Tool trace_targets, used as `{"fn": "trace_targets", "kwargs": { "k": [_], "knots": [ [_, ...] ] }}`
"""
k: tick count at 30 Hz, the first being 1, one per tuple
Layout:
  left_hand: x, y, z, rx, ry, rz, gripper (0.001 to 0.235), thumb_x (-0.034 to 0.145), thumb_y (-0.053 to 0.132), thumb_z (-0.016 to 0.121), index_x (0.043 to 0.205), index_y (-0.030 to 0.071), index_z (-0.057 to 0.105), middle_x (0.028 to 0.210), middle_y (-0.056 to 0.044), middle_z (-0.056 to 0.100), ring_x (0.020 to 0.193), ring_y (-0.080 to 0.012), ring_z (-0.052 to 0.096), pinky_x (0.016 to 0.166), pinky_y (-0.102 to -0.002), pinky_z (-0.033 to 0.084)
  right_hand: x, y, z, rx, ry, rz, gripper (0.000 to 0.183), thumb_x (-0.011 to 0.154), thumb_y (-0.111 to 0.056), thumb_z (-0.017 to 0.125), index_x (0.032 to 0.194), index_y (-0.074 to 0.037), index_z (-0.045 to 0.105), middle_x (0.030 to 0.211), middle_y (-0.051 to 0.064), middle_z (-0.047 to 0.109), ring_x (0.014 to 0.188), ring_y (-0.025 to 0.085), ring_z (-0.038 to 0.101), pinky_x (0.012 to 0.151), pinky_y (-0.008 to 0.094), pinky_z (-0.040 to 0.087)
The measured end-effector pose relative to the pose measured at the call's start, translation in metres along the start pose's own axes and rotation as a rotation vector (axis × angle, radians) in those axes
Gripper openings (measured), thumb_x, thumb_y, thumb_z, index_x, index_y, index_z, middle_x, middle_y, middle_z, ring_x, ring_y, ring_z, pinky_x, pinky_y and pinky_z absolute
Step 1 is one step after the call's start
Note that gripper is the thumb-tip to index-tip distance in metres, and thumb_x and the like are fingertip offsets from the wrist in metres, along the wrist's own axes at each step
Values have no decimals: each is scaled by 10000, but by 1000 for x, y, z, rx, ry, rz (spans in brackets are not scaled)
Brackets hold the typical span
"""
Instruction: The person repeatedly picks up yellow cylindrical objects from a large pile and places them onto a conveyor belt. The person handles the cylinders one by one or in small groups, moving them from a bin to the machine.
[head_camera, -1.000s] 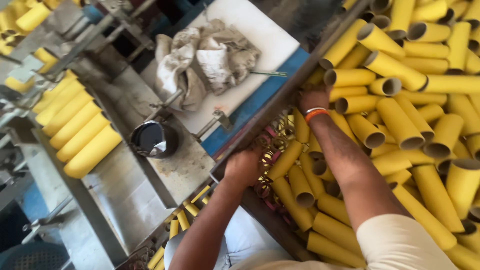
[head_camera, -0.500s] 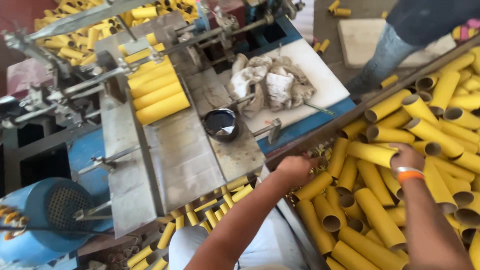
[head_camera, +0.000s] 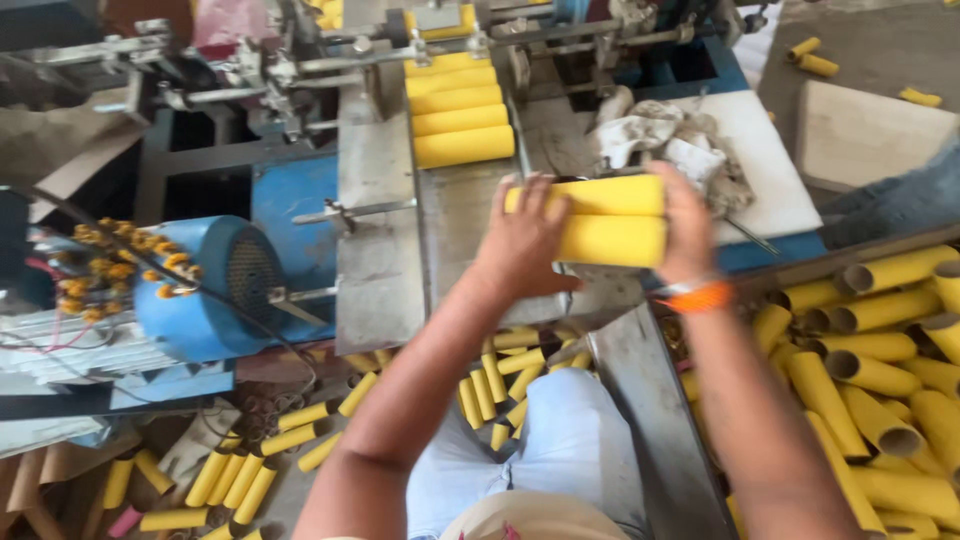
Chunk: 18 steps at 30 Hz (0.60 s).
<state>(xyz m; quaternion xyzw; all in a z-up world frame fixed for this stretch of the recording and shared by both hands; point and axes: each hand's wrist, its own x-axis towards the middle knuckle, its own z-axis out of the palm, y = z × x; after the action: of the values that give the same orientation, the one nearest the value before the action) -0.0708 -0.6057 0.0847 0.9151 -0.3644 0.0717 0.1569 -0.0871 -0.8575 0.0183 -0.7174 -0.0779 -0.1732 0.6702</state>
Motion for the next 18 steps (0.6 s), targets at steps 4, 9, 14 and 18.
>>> {"fn": "trace_targets", "kwargs": {
  "k": [4,9,14,18],
  "knots": [
    [-15,-90,33,3,-43,-45,983,542,519,900,1325,57,526,1492,-217,470,1420,-398,422,1198,-566,276,26,33,117,-666,-106,-30,568,907,48,587,1454,-103,617,1267,180,684,1178,331,672,982,384,541],
    [-3,-157,103,130,-213,-178,1011,644,558,864,1397,17,461,1449,-183,491,1398,-377,446,1205,-589,280,8,-10,88,-898,-69,-455,545,781,57,650,1313,-61,644,1222,169,714,1121,383,662,970,461,510],
    [8,-203,143,337,-115,-2,1063,648,656,819,1407,0,472,1525,-244,409,1424,-425,353,1116,-620,283,-105,-49,-55,-792,-86,-45,391,892,-44,696,1280,-54,650,1114,122,750,1031,301,712,932,410,545],
    [16,-201,99,434,-271,-84,961,610,741,798,1303,100,621,1481,-182,504,1424,-329,435,1203,-553,301,-211,-40,-154,-888,62,371,388,876,-117,740,1255,-74,666,1104,121,752,1008,274,720,899,398,556]
  ]
}}
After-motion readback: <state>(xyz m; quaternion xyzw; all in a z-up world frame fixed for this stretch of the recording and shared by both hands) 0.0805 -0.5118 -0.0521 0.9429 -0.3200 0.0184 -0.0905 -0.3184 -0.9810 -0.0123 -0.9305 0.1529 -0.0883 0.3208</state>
